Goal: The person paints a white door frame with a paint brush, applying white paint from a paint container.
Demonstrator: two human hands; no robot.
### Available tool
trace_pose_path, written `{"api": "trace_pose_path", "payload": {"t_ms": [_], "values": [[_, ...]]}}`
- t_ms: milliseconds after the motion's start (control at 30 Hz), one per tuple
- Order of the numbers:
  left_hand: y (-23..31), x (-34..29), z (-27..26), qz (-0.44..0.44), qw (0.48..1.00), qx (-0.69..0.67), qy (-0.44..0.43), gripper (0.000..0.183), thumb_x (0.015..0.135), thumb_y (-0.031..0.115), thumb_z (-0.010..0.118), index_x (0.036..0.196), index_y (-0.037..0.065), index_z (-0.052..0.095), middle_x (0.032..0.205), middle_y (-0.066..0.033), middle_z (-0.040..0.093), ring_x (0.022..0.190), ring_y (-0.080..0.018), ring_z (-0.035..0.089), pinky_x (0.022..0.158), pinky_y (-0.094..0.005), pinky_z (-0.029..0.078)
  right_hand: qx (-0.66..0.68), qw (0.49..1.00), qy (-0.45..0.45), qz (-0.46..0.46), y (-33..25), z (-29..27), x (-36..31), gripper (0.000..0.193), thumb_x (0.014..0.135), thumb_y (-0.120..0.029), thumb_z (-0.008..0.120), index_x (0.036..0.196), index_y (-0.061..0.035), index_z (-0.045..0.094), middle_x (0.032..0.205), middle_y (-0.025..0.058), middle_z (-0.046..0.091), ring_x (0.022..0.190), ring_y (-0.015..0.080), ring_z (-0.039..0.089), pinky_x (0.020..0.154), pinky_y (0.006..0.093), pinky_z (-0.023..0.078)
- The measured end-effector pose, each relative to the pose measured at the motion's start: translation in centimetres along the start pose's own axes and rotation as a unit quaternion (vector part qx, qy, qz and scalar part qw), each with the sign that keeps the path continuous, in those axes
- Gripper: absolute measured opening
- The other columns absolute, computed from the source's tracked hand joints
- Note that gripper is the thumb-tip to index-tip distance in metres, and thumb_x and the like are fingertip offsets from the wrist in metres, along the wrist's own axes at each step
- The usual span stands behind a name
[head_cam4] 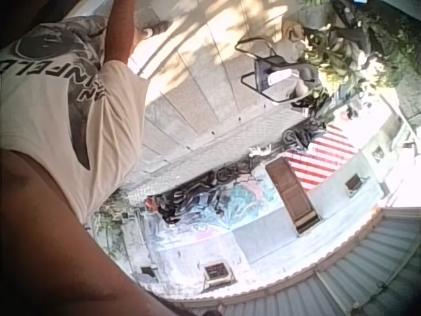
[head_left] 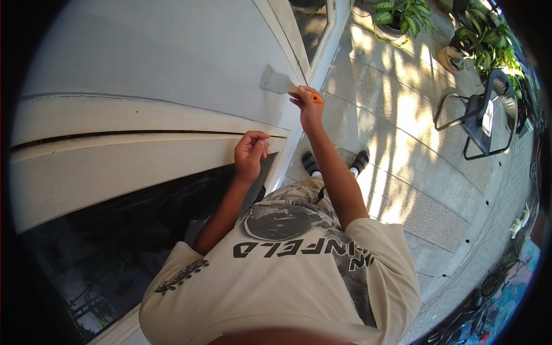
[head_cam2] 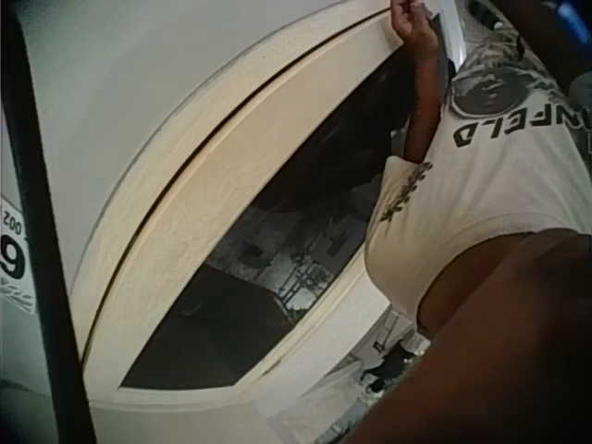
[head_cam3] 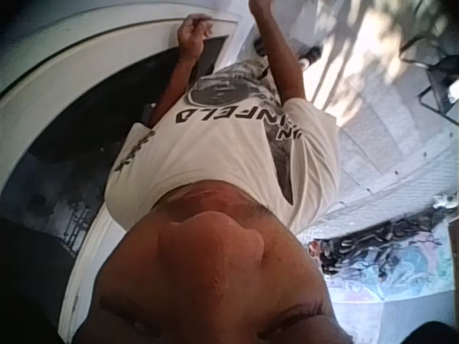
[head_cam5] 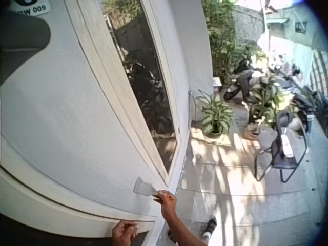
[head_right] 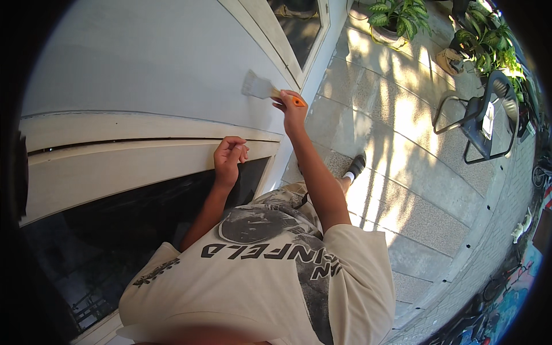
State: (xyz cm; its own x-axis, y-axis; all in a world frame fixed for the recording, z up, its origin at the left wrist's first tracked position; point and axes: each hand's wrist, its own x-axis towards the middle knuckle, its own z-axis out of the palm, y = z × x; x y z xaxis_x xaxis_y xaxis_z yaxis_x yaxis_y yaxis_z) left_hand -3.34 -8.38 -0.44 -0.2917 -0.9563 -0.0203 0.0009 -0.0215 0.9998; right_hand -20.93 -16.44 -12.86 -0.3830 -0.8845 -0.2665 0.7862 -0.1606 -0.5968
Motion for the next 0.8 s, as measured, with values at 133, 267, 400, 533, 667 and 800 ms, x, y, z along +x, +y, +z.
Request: {"api": "trace_pose_path", "payload": {"t_ms": [133, 267, 400, 533, 667, 800], "values": [[0.1, -0.4, 0.2, 0.015, 1.000, -0.011, 0.000, 0.011, 0.095, 0.003, 0.049, 0.100, 0.000, 0.058, 0.070, -0.0001, 0.052, 0.061, -0.0076, 0.047, 0.072, -0.0266, 0.046, -0.121, 0.985, 0.126, -0.010, 6.3, -9.7, 2.2, 0.015, 0.087, -0.009, 0.067, 0.098, 0.0015, 0.065, 0.088, 0.0123, 0.067, 0.074, 0.0229, 0.069, 0.066, 0.0319, 0.059], [0.1, -0.4, 0.7, -0.011, 1.000, 0.006, 0.004, 0.010, 0.095, 0.005, 0.049, 0.099, 0.001, 0.057, 0.063, -0.0002, 0.050, 0.061, -0.0100, 0.050, 0.078, -0.0309, 0.047, -0.186, 0.969, 0.164, -0.017, 7.0, -9.2, 3.0, 0.013, 0.087, -0.009, 0.066, 0.093, 0.0027, 0.067, 0.086, 0.0118, 0.067, 0.075, 0.0210, 0.069, 0.065, 0.0305, 0.059], [-0.3, -1.1, -0.1, -0.002, 1.000, 0.008, 0.021, 0.010, 0.095, 0.006, 0.049, 0.099, 0.001, 0.057, 0.063, -0.0001, 0.050, 0.061, -0.0099, 0.050, 0.078, -0.0308, 0.047, -0.194, 0.977, 0.081, -0.031, 0.3, 0.6, 0.8, 0.015, 0.087, -0.009, 0.067, 0.095, 0.0039, 0.067, 0.086, 0.0120, 0.067, 0.075, 0.0216, 0.069, 0.065, 0.0305, 0.058], [-0.7, -1.2, -0.6, -0.003, 0.999, -0.008, 0.030, 0.011, 0.096, 0.005, 0.049, 0.099, 0.000, 0.058, 0.067, -0.0006, 0.051, 0.060, -0.0087, 0.048, 0.074, -0.0284, 0.047, -0.058, 0.996, -0.007, -0.064, -9.1, 8.6, -3.9, 0.016, 0.088, -0.010, 0.066, 0.097, 0.0039, 0.065, 0.088, 0.0126, 0.066, 0.077, 0.0243, 0.070, 0.066, 0.0323, 0.058], [-0.4, -0.7, -0.4, -0.004, 0.999, -0.022, 0.026, 0.011, 0.096, 0.004, 0.049, 0.100, 0.000, 0.058, 0.071, -0.0008, 0.053, 0.061, -0.0078, 0.047, 0.071, -0.0258, 0.046, 0.067, 0.991, -0.097, -0.065, -9.9, 9.5, -4.0, 0.018, 0.088, -0.011, 0.067, 0.099, 0.0028, 0.063, 0.092, 0.0132, 0.065, 0.080, 0.0266, 0.070, 0.067, 0.0357, 0.059], [-0.3, -0.5, -0.4, 0.009, 0.999, -0.025, 0.023, 0.011, 0.096, 0.004, 0.049, 0.100, 0.000, 0.058, 0.071, -0.0006, 0.053, 0.061, -0.0080, 0.047, 0.071, -0.0256, 0.046, 0.047, 0.999, -0.022, -0.012, -2.2, 3.0, -1.4, 0.019, 0.088, -0.011, 0.068, 0.100, 0.0023, 0.063, 0.094, 0.0134, 0.066, 0.082, 0.0276, 0.070, 0.068, 0.0360, 0.059]]}}
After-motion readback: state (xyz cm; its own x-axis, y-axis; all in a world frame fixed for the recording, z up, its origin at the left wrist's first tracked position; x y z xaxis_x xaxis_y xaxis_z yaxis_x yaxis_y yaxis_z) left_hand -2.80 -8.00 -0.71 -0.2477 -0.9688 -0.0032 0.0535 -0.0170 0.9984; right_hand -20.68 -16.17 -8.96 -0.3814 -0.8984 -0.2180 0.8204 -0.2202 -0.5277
